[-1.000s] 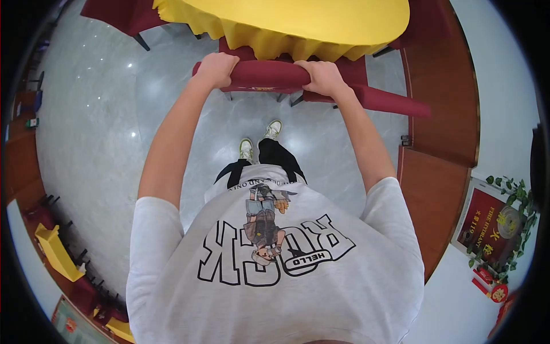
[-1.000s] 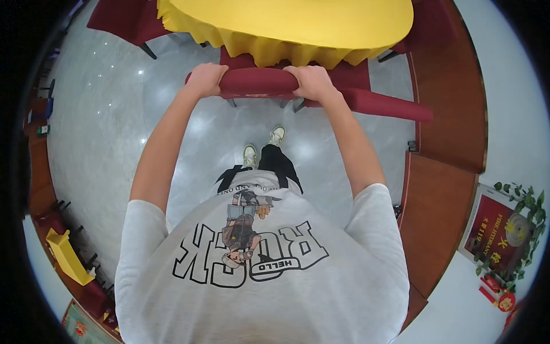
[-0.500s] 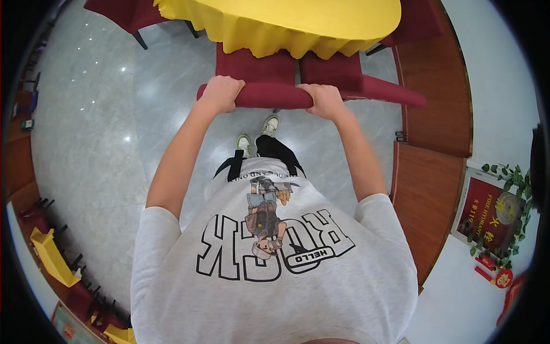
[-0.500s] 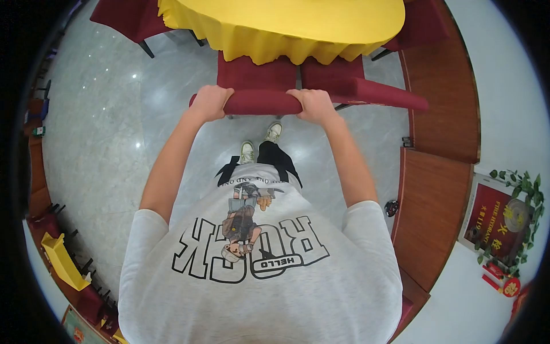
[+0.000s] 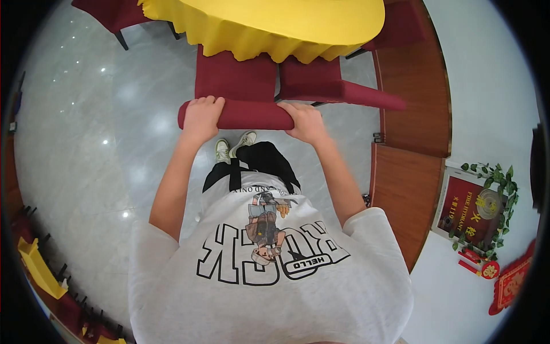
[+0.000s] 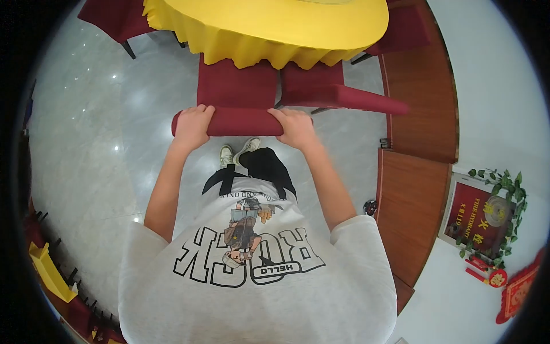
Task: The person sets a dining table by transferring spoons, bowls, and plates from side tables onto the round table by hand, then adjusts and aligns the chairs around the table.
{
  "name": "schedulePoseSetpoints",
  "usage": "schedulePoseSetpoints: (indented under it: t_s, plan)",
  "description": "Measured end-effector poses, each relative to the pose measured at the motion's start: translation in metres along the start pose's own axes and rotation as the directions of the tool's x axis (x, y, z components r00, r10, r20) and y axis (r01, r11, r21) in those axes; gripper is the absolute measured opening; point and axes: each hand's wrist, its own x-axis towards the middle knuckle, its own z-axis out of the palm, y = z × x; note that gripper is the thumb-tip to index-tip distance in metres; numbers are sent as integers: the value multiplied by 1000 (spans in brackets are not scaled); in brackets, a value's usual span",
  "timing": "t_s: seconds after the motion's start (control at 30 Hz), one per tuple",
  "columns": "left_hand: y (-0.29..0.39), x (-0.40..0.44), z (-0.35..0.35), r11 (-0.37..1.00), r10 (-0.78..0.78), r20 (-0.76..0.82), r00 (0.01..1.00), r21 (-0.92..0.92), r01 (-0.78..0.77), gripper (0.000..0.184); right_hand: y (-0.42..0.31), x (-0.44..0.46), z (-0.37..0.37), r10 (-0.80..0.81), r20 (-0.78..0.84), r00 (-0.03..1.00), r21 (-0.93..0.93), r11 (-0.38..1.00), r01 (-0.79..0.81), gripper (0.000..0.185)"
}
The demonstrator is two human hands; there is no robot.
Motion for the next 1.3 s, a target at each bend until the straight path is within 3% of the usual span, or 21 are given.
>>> schedulePoseSetpoints:
  t_s: [0.07, 0.1, 0.33, 0.37, 0.43, 0.47, 0.5, 0.57, 0.63, 0.77, 0.93, 1.07, 1.13, 1.3]
  plan:
    - [2, -3, 2, 999, 2, -172, 985, -32, -8, 41, 0, 0, -1, -19, -27, 999, 6, 1000, 19, 67]
    - [4, -4, 2, 999, -26, -136, 990, -40, 21, 50, 0, -1, -1, -38, -63, 997, 18, 999, 40, 69]
    - [13, -9, 7, 999, -54, -197, 979, -4, 54, 60, 9, -7, 5, -90, -145, 985, 85, 991, 103, 72]
    - [24, -11, 14, 993, -86, -243, 966, 61, 103, 60, 16, -11, 10, -176, -244, 954, 59, 979, 196, 74]
    - [24, -6, 30, 957, -166, -307, 937, 181, 229, 64, 17, -14, 16, -156, -213, 965, 22, 986, 164, 75]
    - [33, -9, 36, 921, -223, -320, 921, 242, 306, 69, 12, -21, 15, -130, -227, 965, 11, 991, 136, 67]
    - [55, -8, 31, 922, -184, -329, 926, 267, 278, 69, 12, -24, 28, -136, -347, 928, -6, 990, 142, 63]
    - [103, -1, 26, 848, -432, -247, 868, 215, 484, 79, 23, -39, 38, -117, -478, 871, -12, 992, 127, 59]
    - [133, 12, 33, 867, -412, -224, 883, 203, 456, 82, 32, -65, 33, -184, -484, 855, -30, 981, 194, 57]
    - [192, 36, 56, 892, -360, -226, 905, 202, 405, 85, 64, -102, 27, -154, -410, 899, 21, 984, 178, 56]
    - [252, 76, 75, 924, -302, -188, 934, 181, 336, 88, 103, -152, 25, 16, -292, 956, 262, 963, 64, 57]
    - [278, 112, 75, 960, -224, -80, 971, 152, 234, 89, 146, -158, 24, 116, -328, 938, 332, 943, -1, 59]
    - [285, 139, 66, 992, -127, -159, 979, -44, 122, 88, 180, -155, 4, 208, -384, 900, 346, 936, -69, 62]
    - [324, 224, 36, 996, 32, -226, 974, -69, -48, 88, 302, -147, -63, 309, -487, 817, 262, 944, -200, 66]
